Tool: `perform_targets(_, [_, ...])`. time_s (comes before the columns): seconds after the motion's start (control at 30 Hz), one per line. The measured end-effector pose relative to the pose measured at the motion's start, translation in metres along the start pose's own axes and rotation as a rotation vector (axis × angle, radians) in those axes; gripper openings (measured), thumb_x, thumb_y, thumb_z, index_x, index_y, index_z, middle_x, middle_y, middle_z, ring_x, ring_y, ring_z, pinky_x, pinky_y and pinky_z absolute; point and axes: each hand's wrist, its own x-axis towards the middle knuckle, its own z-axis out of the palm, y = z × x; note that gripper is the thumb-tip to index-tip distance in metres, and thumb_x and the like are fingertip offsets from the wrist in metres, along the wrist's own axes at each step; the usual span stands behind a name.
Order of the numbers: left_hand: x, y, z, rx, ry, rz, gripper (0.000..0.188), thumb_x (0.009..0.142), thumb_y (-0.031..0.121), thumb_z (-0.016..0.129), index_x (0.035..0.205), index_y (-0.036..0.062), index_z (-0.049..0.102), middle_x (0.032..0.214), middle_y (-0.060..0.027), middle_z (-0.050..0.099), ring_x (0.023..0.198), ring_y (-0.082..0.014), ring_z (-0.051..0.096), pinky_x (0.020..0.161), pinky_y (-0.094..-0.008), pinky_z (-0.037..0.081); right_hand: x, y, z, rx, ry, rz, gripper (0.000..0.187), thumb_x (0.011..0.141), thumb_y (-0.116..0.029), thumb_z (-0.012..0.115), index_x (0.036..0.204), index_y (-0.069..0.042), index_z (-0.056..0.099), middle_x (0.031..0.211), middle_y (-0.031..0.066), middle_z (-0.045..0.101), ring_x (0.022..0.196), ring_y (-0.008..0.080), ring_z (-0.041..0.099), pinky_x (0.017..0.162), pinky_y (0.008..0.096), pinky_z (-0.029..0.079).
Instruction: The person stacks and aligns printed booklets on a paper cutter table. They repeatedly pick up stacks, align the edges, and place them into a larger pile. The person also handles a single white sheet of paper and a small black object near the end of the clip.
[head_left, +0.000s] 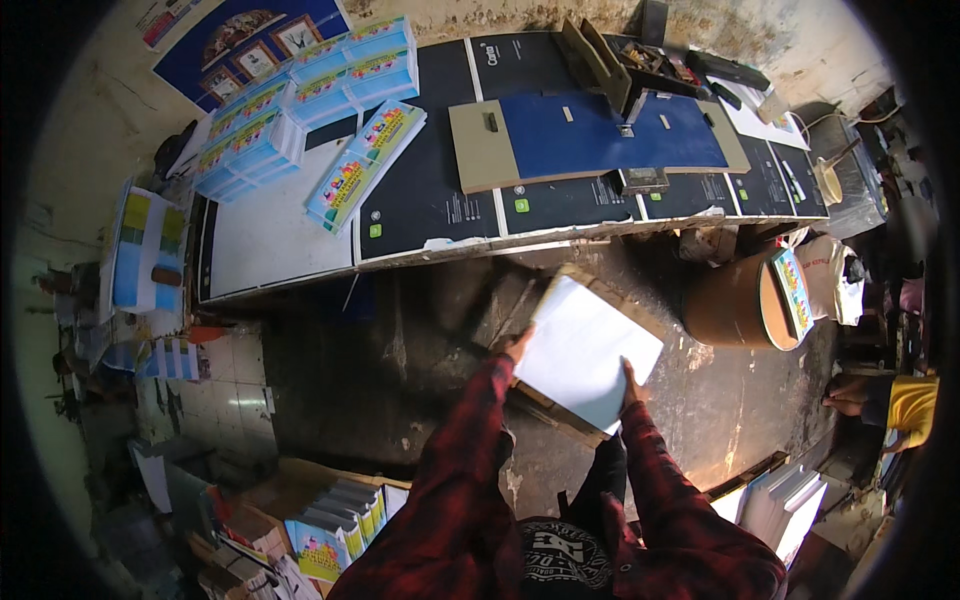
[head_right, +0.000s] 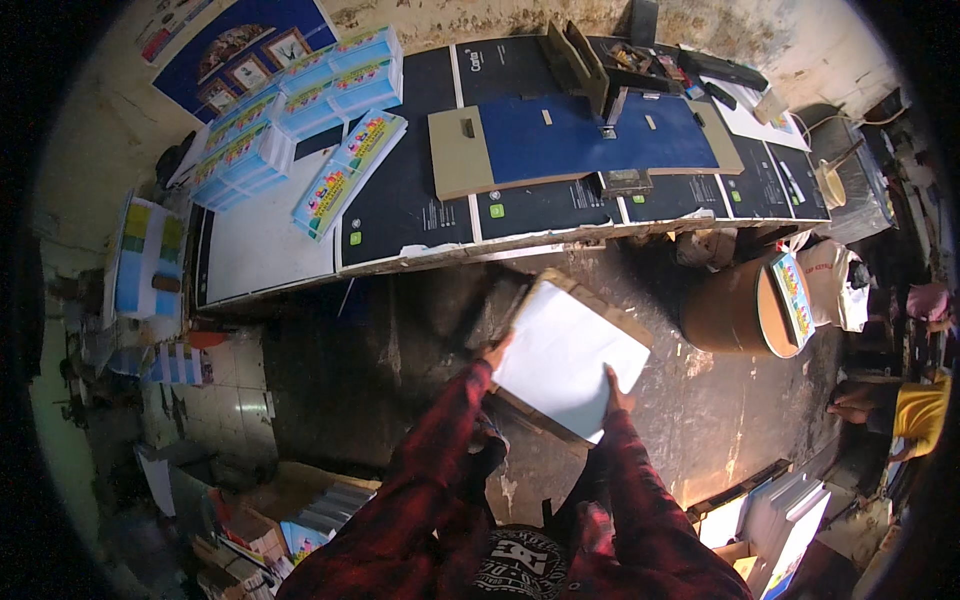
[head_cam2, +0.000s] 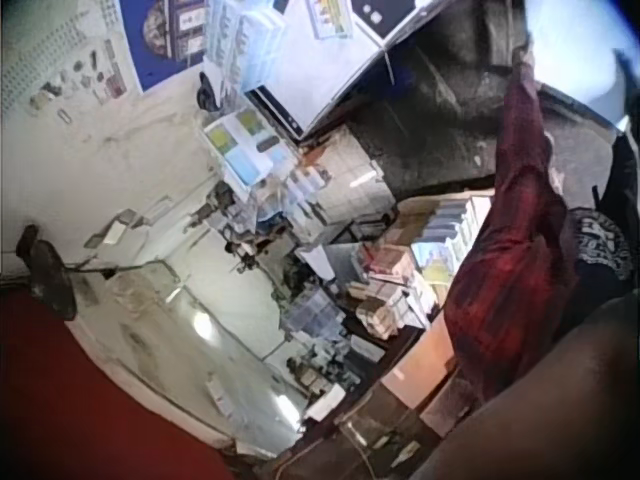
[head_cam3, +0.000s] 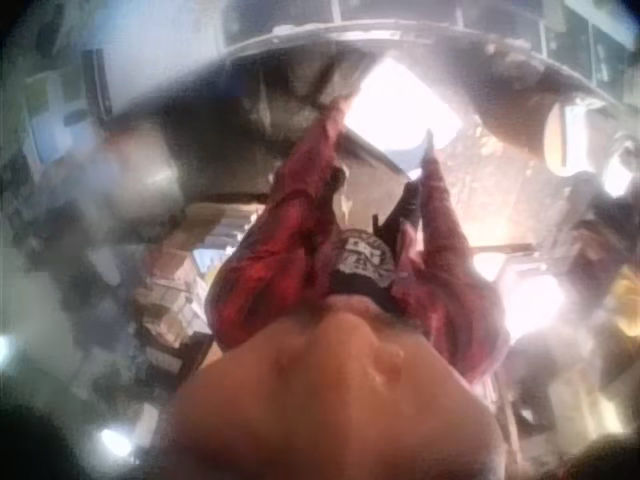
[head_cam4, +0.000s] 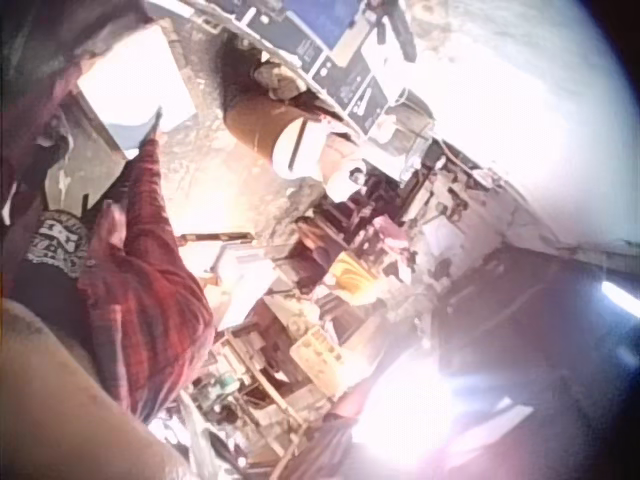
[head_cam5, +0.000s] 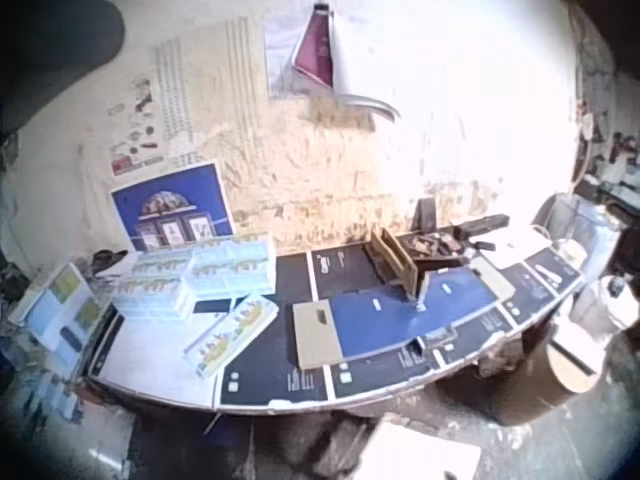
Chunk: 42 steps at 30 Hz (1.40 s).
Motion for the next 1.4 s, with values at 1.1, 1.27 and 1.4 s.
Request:
perform_targets(1.1, [-0.098,-0.052,-0.173,-0.968,0.533,-0.434,0.067,0.091,0.058,0.043,0.137,0.01,0.039,0.133,-0.0086,0.044,0.121,-0.0254,0.039,0.097,-0.0442,0.03,0.123,-0.614,0.151,-0.047,0.136,-1.241,0.069,0.075,-0.036,0.076,0.126,0.001,0.045,0.111,0.0206,0.058,0.103,0.032,0.058,0.09,0.0394,0.046])
perform_targets(1.27, [-0.107,0.067,-0.126,-0.945,0.584,-0.526,0.062,0.09,0.057,0.045,0.132,0.0113,0.042,0.125,-0.0065,0.047,0.111,-0.0231,0.042,0.089,-0.0412,0.032,0.246,-0.781,0.254,-0.39,0.182,-0.982,0.101,0.064,-0.051,0.079,0.135,0.002,0.032,0.128,0.0244,0.046,0.119,0.0377,0.047,0.097,0.0439,0.042])
perform_targets(1.4, [-0.128,0.142,-0.096,-0.967,0.632,-0.62,0.058,0.09,0.056,0.047,0.128,0.0124,0.045,0.119,-0.0048,0.049,0.104,-0.0213,0.044,0.083,-0.0388,0.033,0.267,-0.821,0.298,-0.43,0.096,-0.778,0.108,0.059,-0.051,0.082,0.137,-0.001,0.028,0.134,0.0204,0.042,0.125,0.0347,0.042,0.101,0.0484,0.038])
